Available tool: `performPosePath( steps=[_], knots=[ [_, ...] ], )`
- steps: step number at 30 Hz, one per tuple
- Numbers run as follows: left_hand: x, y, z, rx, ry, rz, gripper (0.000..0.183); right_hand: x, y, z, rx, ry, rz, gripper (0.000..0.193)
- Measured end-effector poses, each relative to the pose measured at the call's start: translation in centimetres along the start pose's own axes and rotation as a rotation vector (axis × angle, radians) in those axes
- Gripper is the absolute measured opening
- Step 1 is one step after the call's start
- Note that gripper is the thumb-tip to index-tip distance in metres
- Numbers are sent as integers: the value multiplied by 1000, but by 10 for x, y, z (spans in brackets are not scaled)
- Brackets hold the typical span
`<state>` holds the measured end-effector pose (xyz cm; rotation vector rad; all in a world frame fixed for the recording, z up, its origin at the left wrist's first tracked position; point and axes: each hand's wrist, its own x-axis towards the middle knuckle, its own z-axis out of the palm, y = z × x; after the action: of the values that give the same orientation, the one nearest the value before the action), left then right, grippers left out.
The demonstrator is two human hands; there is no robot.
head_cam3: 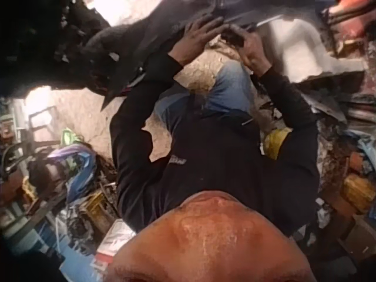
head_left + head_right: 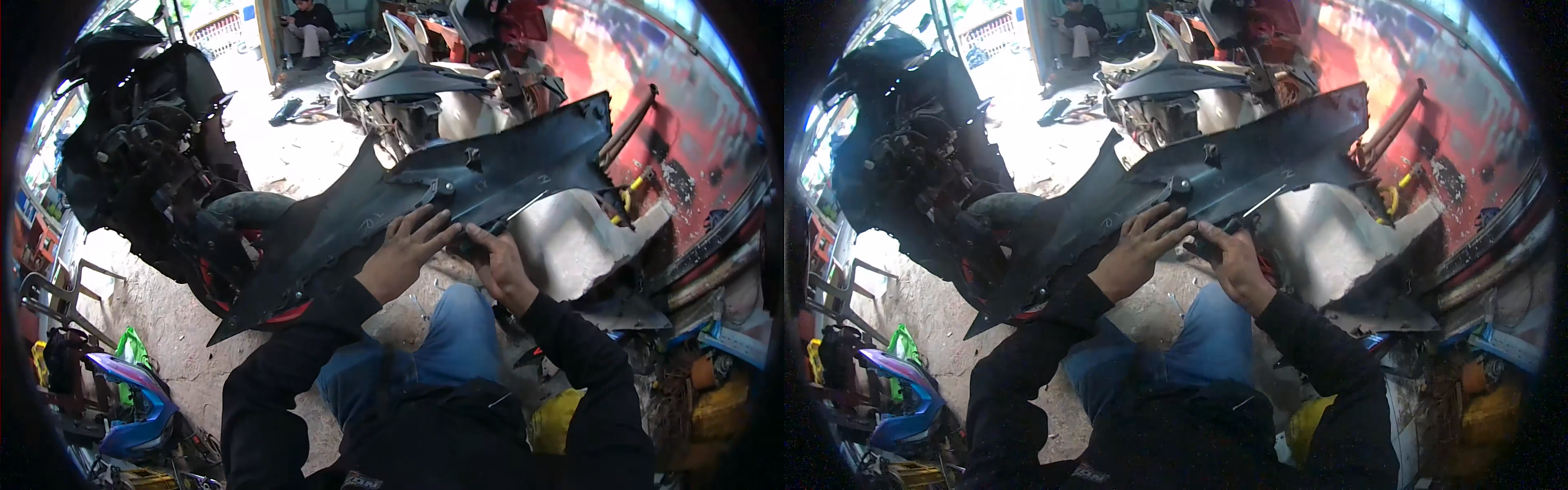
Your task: The person unscrews and removes components from plastic motorcycle fairings using a screwdriver while sitting in a garage.
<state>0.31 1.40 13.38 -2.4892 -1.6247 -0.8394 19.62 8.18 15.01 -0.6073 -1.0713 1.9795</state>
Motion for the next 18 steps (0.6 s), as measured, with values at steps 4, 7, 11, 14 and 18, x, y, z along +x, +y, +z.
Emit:
performPosePath(
  steps=[4,7,11,14,18],
  knots=[
    [-27,6,35,-29,-138,9,80,-34,17,-17,5,173,144,17],
    [-44,9,56,-5,-230,63,80,-54,31,-50,-53,276,211,14],
    [-62,23,73,-168,-338,67,75,-78,40,-78,-139,216,369,17],
    [-87,27,91,-194,-359,58,70,-93,31,-78,-305,159,588,19],
    [-120,25,93,-211,-436,28,67,-100,27,-71,-522,2,743,22]
  ],
)
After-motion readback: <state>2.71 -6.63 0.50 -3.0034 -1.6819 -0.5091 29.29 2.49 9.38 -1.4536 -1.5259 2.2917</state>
